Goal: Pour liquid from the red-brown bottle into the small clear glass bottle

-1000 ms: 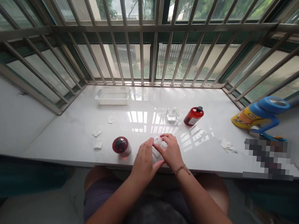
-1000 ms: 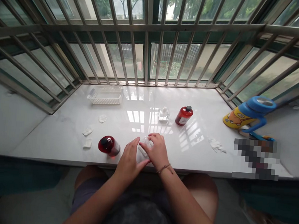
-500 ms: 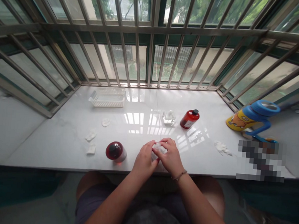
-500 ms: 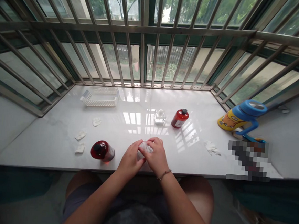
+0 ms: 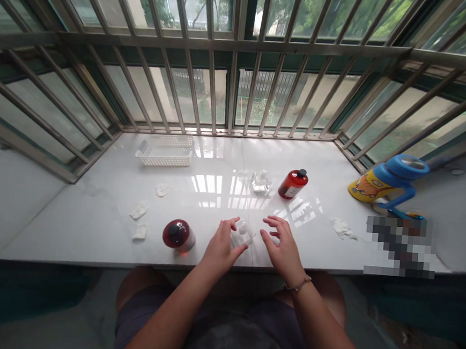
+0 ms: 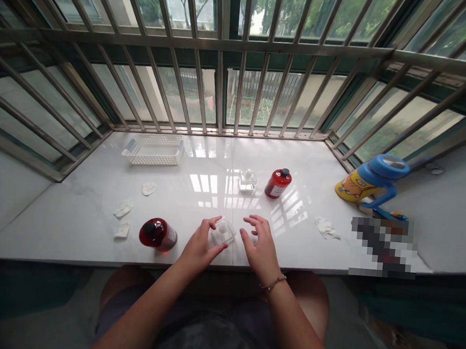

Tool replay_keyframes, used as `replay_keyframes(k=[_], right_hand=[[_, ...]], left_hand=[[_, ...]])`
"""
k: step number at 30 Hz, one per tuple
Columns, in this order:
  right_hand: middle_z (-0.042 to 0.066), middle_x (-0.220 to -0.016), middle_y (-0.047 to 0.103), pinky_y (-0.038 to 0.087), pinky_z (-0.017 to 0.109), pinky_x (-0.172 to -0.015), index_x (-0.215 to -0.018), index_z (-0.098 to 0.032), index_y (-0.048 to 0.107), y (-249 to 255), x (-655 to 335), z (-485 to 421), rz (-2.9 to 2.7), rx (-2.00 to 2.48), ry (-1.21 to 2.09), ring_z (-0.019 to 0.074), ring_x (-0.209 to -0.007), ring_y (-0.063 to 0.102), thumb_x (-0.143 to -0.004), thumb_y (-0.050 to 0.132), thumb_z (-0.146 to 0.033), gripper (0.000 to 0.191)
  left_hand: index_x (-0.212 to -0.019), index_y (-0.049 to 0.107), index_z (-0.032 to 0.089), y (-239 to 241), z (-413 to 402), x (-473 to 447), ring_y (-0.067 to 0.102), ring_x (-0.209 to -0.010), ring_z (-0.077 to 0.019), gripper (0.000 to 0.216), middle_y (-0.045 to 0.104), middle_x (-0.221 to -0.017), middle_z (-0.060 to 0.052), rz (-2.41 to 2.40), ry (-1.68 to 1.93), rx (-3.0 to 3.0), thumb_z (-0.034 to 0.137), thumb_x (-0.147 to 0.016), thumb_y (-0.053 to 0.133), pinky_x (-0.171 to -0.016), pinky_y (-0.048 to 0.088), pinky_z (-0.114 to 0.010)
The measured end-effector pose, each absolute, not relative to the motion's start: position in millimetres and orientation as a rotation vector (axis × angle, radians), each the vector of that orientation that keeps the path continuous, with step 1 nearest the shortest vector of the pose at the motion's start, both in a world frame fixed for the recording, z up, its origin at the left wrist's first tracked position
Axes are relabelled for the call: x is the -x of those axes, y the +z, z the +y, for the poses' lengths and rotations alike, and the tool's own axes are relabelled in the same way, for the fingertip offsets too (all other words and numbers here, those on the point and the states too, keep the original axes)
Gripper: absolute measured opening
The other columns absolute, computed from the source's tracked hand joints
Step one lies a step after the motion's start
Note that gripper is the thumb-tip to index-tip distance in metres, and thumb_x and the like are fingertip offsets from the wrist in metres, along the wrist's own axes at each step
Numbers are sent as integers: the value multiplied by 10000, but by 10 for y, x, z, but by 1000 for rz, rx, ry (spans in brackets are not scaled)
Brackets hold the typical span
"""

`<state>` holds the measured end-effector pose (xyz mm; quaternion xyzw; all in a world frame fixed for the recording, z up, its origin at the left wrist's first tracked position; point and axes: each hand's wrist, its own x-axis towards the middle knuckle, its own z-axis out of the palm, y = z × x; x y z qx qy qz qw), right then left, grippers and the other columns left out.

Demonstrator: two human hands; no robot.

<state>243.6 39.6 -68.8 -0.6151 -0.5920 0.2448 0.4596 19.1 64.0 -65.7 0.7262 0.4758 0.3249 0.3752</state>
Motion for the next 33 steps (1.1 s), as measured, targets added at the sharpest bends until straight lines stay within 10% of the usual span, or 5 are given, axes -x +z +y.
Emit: replay_keyframes(k=[5, 18, 23, 33], right_hand=[[113, -1435, 578, 617, 454, -977, -1287, -296, 692, -577, -2239, 336, -1492, 1467, 642, 283, -1297, 621, -1024, 613, -389, 290], [118, -1443, 573, 596, 458, -1000, -1317, -273, 663, -532, -2038, 315, -1511, 1396, 697, 279, -1316, 602, -970, 577, -236, 359], [120, -1456, 560, 592, 465, -1004, -1339, -274, 638, -567, -2033, 321, -1530, 1387, 702, 284, -1328, 590, -964, 579, -238, 381], [120, -1404, 587, 540, 530, -1093, -1235, -267, 651, -584, -1926, 434, -1521, 1446, 662, 314, -1323, 584, -927, 769, -414, 361]], left_hand=[[-1471, 440, 302, -654, 659, -187, 556, -1481, -315, 703, 582, -1553, -102, 1166, 831, -1934, 183, -889, 814, -1338, 253, -673], [-1441, 465, 284, -665, 669, -177, 659, -1314, -307, 674, 657, -1360, -97, 1190, 847, -1889, 217, -874, 822, -1260, 400, -638], [-1448, 445, 305, -630, 668, -177, 573, -1449, -319, 668, 593, -1512, -100, 1146, 829, -1933, 199, -894, 802, -1328, 246, -685], [-1349, 446, 278, -663, 655, -172, 574, -1439, -327, 628, 586, -1494, -119, 1151, 856, -1844, 117, -841, 779, -1214, 457, -608]])
